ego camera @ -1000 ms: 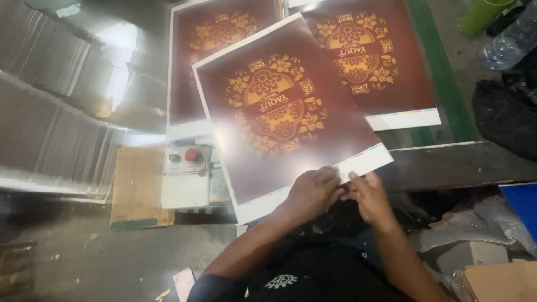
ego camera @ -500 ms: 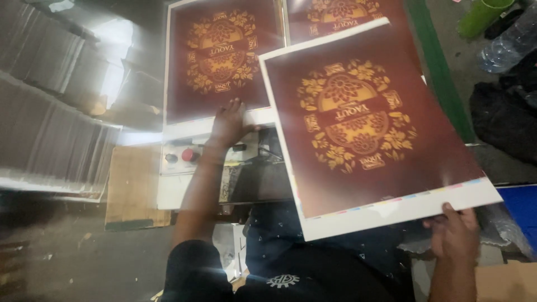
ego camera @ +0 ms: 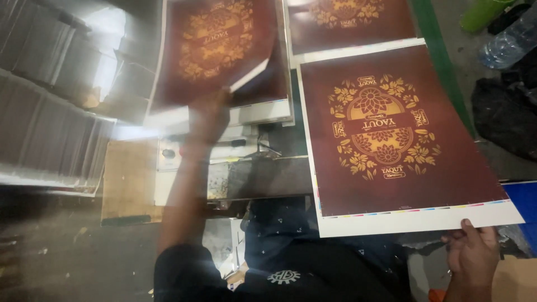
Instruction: Stacking and aligning printed cardstock sheets on a workbench in a print shop.
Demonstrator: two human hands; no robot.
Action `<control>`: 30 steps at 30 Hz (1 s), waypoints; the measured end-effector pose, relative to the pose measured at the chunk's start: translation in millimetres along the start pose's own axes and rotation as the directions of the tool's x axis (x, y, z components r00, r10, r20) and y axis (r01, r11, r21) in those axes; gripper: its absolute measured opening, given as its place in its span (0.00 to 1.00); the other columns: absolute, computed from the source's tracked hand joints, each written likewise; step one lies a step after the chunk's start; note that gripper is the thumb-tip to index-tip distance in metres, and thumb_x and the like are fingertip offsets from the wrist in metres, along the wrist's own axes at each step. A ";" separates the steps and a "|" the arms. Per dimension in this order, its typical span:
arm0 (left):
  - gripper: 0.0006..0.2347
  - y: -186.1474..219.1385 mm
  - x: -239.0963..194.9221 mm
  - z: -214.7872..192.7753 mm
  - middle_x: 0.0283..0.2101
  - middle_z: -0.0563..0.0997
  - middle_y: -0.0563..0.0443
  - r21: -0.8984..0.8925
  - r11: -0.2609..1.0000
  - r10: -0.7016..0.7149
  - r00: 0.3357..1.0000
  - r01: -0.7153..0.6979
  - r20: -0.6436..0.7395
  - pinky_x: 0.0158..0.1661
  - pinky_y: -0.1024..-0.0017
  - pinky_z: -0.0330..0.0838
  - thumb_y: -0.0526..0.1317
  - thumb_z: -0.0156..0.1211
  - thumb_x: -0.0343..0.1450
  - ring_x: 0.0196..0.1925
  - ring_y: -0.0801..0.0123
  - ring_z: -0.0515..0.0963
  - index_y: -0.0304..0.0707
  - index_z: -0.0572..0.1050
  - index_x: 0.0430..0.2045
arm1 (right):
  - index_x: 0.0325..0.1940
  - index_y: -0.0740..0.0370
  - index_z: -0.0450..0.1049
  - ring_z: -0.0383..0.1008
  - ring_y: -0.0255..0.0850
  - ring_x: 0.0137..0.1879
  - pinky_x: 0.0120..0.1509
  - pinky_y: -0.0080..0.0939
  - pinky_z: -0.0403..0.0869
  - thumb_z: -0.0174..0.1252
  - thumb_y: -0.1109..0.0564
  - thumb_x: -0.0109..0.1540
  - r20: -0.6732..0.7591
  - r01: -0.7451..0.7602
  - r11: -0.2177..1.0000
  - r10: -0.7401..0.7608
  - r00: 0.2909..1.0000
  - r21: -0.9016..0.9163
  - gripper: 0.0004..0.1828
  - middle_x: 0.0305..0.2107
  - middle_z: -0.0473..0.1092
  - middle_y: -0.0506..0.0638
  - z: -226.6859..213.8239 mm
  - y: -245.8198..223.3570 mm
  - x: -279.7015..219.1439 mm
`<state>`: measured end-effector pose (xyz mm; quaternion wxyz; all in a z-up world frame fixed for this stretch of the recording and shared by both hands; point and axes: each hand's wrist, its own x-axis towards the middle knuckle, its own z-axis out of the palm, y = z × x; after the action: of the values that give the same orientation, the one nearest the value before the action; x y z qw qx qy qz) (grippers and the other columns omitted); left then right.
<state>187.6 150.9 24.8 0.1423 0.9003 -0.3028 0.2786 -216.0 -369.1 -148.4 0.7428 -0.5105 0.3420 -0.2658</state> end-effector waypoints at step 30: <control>0.10 108.5 -73.0 -6.6 0.40 0.82 0.41 -0.128 0.984 -0.142 0.982 0.127 -0.121 0.37 0.57 0.77 0.34 0.61 0.68 0.36 0.49 0.82 0.36 0.76 0.42 | 0.77 0.57 0.53 0.79 0.45 0.44 0.35 0.38 0.73 0.48 0.56 0.72 0.162 -0.084 0.960 0.130 0.978 -0.266 0.29 0.48 0.75 0.58 134.8 4.2 105.8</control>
<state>68.8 103.5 -3.3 0.2339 0.8886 -0.2476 0.3074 -44.6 -368.7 -144.4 0.7108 -0.6052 0.3332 -0.1318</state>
